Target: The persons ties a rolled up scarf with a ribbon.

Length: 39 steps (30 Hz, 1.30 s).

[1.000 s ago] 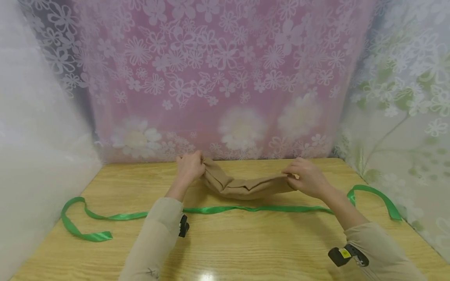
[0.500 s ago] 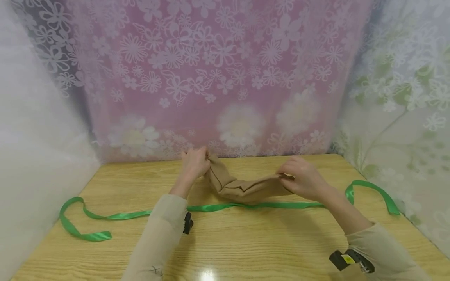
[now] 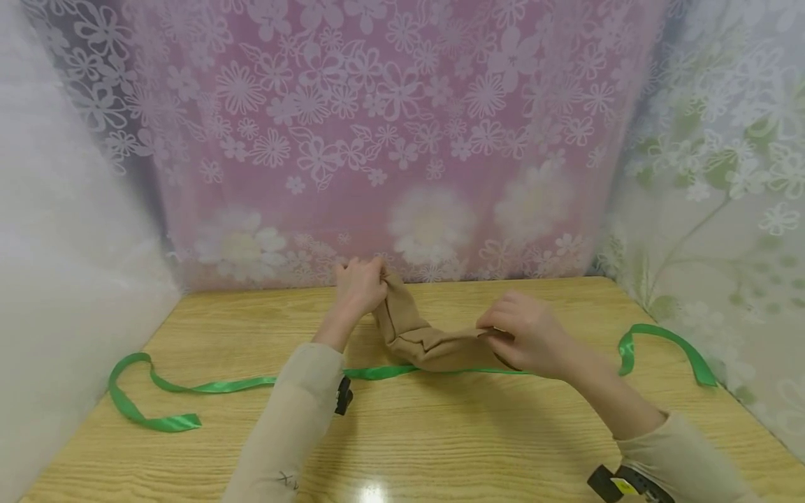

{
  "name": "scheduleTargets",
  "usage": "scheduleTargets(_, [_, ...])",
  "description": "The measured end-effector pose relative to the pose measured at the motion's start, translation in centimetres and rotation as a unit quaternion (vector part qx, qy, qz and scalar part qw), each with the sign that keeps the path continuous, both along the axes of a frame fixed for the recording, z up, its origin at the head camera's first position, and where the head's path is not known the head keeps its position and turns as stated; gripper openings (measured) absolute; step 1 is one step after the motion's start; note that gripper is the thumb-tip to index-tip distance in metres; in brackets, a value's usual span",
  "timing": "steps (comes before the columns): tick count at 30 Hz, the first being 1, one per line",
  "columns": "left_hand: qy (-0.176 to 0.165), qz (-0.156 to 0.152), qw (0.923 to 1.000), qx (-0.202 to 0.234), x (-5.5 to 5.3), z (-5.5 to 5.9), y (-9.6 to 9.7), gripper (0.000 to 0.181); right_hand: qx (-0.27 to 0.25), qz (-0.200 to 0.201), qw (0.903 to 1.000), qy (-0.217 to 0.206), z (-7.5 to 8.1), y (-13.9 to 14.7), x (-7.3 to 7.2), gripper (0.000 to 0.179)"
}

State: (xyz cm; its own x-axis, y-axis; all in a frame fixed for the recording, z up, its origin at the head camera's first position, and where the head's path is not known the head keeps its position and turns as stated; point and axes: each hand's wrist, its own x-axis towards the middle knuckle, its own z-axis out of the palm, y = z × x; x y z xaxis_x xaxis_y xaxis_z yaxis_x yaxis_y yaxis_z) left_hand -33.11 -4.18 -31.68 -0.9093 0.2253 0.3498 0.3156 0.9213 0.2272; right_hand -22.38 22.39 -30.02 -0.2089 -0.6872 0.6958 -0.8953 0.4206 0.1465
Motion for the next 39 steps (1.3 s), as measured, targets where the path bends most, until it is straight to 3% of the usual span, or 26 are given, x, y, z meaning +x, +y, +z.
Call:
scheduleTargets(6, [0.011,-0.009,0.9997,-0.019,0.0,0.4,0.9,0.019,0.026,0.019,0.9993,-0.019,0.1,-1.1,1.6,0.028])
scheduleTargets(15, [0.027,-0.018,0.9991,-0.029,-0.1,0.3,1.4,0.019,0.059,0.030,0.9973,0.030,0.4,-3.7,4.5,0.029])
scheduleTargets(21, [0.034,-0.022,0.9986,-0.034,-0.1,0.3,1.5,0.019,0.077,0.045,0.9956,0.029,0.4,-5.0,6.1,0.031])
scheduleTargets(26, [0.032,-0.022,0.9982,-0.046,-0.3,0.2,1.8,0.019,0.104,0.063,0.9923,0.026,0.3,-5.7,7.4,0.023])
scheduleTargets(33, [0.037,-0.039,0.9970,-0.055,-0.3,0.1,2.3,0.020,0.149,0.064,0.9865,0.020,0.1,-6.7,8.7,0.028])
scheduleTargets(39, [0.037,-0.052,0.9956,-0.069,-0.1,0.1,2.8,0.019,0.180,0.073,0.9798,0.046,-0.9,-7.6,8.9,0.031])
